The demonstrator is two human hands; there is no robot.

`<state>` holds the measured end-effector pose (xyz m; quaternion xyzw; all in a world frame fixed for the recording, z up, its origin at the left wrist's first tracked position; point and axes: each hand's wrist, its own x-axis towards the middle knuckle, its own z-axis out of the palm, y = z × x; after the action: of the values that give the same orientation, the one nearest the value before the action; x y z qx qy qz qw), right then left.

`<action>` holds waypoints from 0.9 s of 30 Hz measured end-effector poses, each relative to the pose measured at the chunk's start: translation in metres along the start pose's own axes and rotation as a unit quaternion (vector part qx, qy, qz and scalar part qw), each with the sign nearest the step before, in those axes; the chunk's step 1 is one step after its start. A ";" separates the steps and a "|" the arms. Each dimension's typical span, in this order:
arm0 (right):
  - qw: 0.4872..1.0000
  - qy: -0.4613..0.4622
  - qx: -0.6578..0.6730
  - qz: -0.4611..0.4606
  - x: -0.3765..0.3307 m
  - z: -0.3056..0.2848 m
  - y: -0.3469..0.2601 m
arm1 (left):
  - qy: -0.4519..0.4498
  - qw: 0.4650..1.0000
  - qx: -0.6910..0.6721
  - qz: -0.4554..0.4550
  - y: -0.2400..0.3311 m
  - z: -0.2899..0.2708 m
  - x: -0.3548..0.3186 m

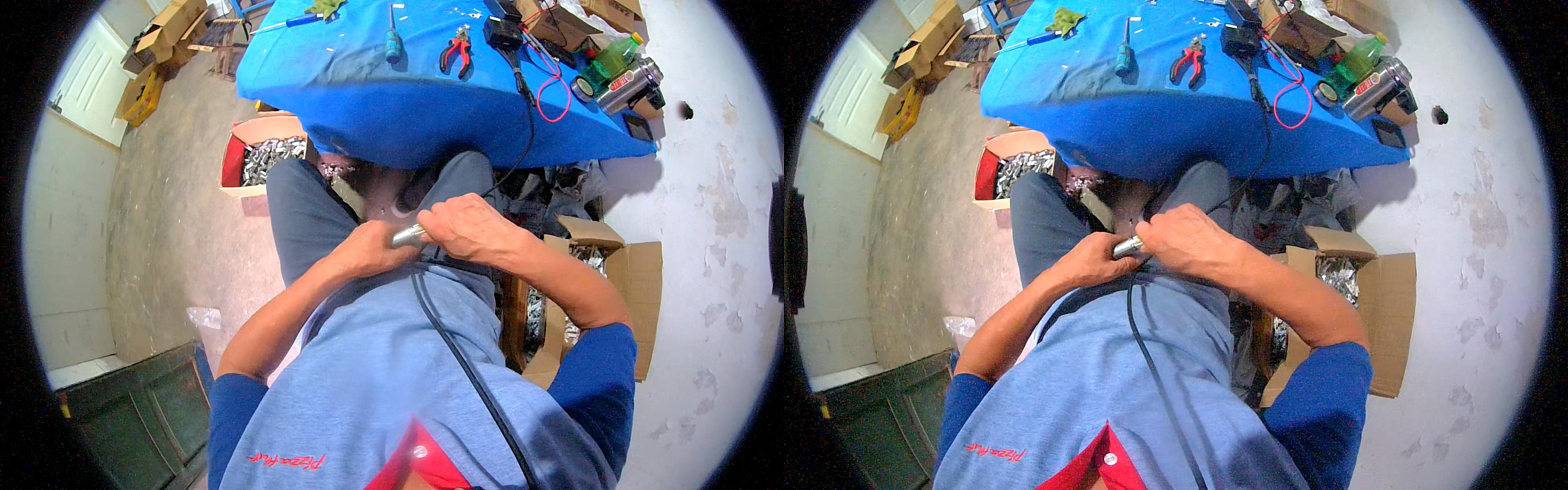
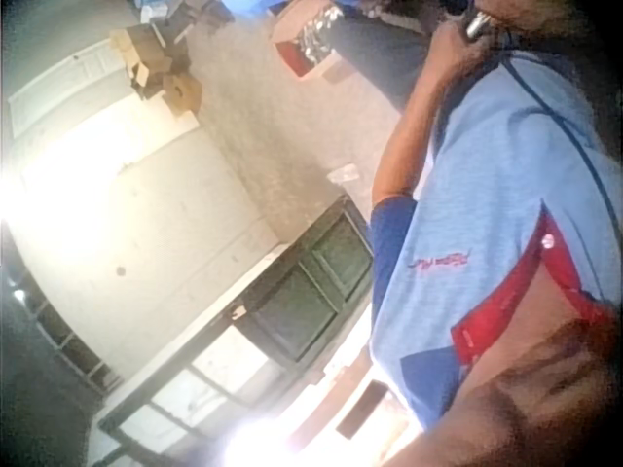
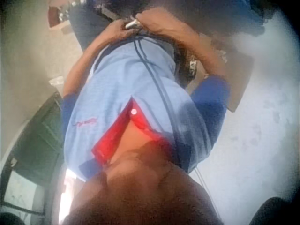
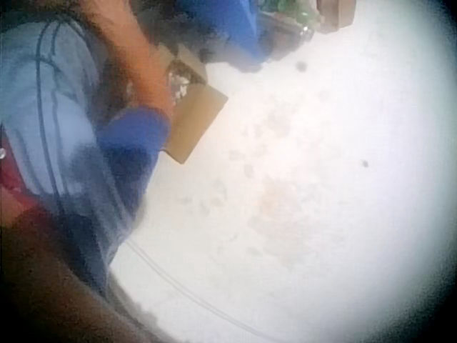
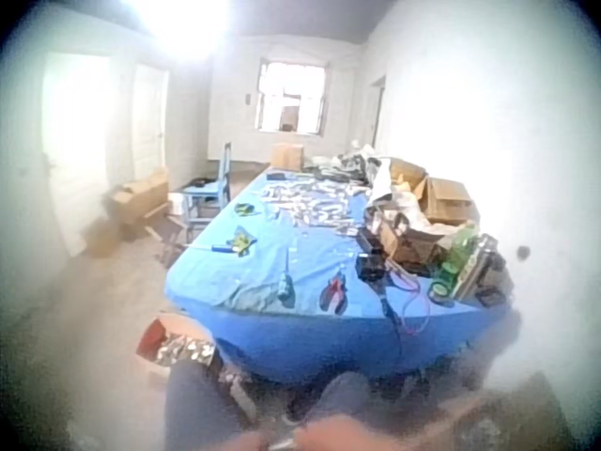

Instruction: The person assembles metal components using a screwdriver and pliers while working over a table.

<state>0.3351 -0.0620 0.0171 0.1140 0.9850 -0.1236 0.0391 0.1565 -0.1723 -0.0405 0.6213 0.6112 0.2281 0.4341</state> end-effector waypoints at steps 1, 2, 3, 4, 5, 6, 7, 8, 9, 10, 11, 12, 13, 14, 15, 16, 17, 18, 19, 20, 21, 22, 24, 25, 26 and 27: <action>1.000 0.002 -0.009 -0.013 0.000 0.000 0.001 | 0.023 0.999 0.012 0.032 0.001 0.001 0.000; 0.999 0.005 -0.018 -0.027 -0.001 0.001 0.002 | 0.047 0.997 0.023 0.065 0.001 0.001 -0.001; 0.999 0.008 -0.026 -0.039 -0.001 0.000 0.003 | 0.038 0.997 0.039 0.056 0.003 0.001 0.000; 0.999 -0.010 -0.028 -0.045 0.000 -0.002 0.002 | 0.030 0.997 0.055 0.047 0.005 0.001 0.000; 0.998 -0.027 -0.030 -0.051 0.000 -0.007 -0.002 | 0.022 0.996 0.071 0.039 0.006 0.000 0.000; 0.997 -0.044 -0.032 -0.057 0.001 -0.010 -0.003 | 0.014 0.996 0.081 0.038 0.006 0.000 0.001; 0.997 -0.046 -0.034 -0.058 0.001 -0.010 -0.003 | 0.006 0.995 0.091 0.037 0.006 0.000 0.001; 0.996 -0.048 -0.037 -0.060 0.001 -0.010 -0.003 | -0.002 0.994 0.101 0.037 0.006 -0.001 0.001; 0.996 -0.049 -0.039 -0.063 0.002 -0.009 -0.003 | -0.001 0.993 0.104 0.049 0.005 0.000 0.002; 0.996 -0.054 -0.032 -0.067 0.003 -0.009 -0.004 | -0.001 0.992 0.107 0.061 0.002 0.002 0.004; 0.995 -0.060 -0.025 -0.072 0.005 -0.009 -0.004 | -0.001 0.991 0.110 0.073 0.001 0.004 0.004; 0.995 -0.066 -0.019 -0.075 0.006 -0.008 -0.004 | 0.025 0.992 0.098 0.081 0.002 0.005 0.004; 0.996 -0.066 -0.015 -0.059 0.008 -0.010 -0.006 | 0.051 0.991 0.085 0.089 0.004 0.007 0.004; 0.997 -0.066 -0.011 -0.044 0.010 -0.014 -0.009 | 0.077 0.990 0.073 0.096 0.005 0.008 0.004; 0.998 -0.065 -0.007 -0.025 0.010 -0.017 -0.010 | 0.073 0.993 0.055 0.071 0.013 0.005 0.005; 0.998 -0.050 -0.002 -0.024 0.009 -0.017 -0.009 | 0.069 0.996 0.036 0.045 0.024 -0.002 0.003; 0.999 -0.034 0.004 -0.022 0.008 -0.016 -0.006 | 0.065 0.998 0.017 0.019 0.030 -0.005 0.002; 0.999 -0.019 0.009 -0.024 0.008 -0.014 -0.005 | 0.073 0.997 -0.011 0.022 0.027 -0.003 0.002; 0.999 0.001 0.000 -0.044 0.007 -0.012 -0.003 | 0.081 0.996 -0.039 0.026 0.022 0.002 0.003; 0.998 0.022 -0.009 -0.063 0.007 -0.009 -0.002 | 0.089 0.993 -0.067 0.029 0.019 0.005 0.002; 0.996 0.043 -0.018 -0.081 0.007 -0.007 0.000 | 0.084 0.993 -0.085 0.014 0.019 0.005 0.002; 0.994 0.059 -0.027 -0.086 0.008 -0.006 0.001 | 0.078 0.992 -0.103 0.000 0.019 0.005 0.002; 0.990 0.094 -0.045 -0.096 0.010 -0.004 0.002 | 0.070 0.989 -0.124 -0.029 0.018 0.004 0.003; 0.990 0.100 -0.043 -0.092 0.011 -0.001 0.003 | 0.068 0.989 -0.126 -0.043 0.017 0.002 0.004; 0.990 0.107 -0.042 -0.087 0.011 0.003 0.004 | 0.066 0.988 -0.129 -0.058 0.016 0.001 0.004; 0.989 0.113 -0.040 -0.083 0.012 0.006 0.005 | 0.072 0.987 -0.130 -0.059 0.015 0.000 0.004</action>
<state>0.3253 -0.0559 0.0093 0.0434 0.9933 -0.0731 -0.0785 0.1656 -0.1664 -0.0293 0.5041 0.6416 0.3234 0.4792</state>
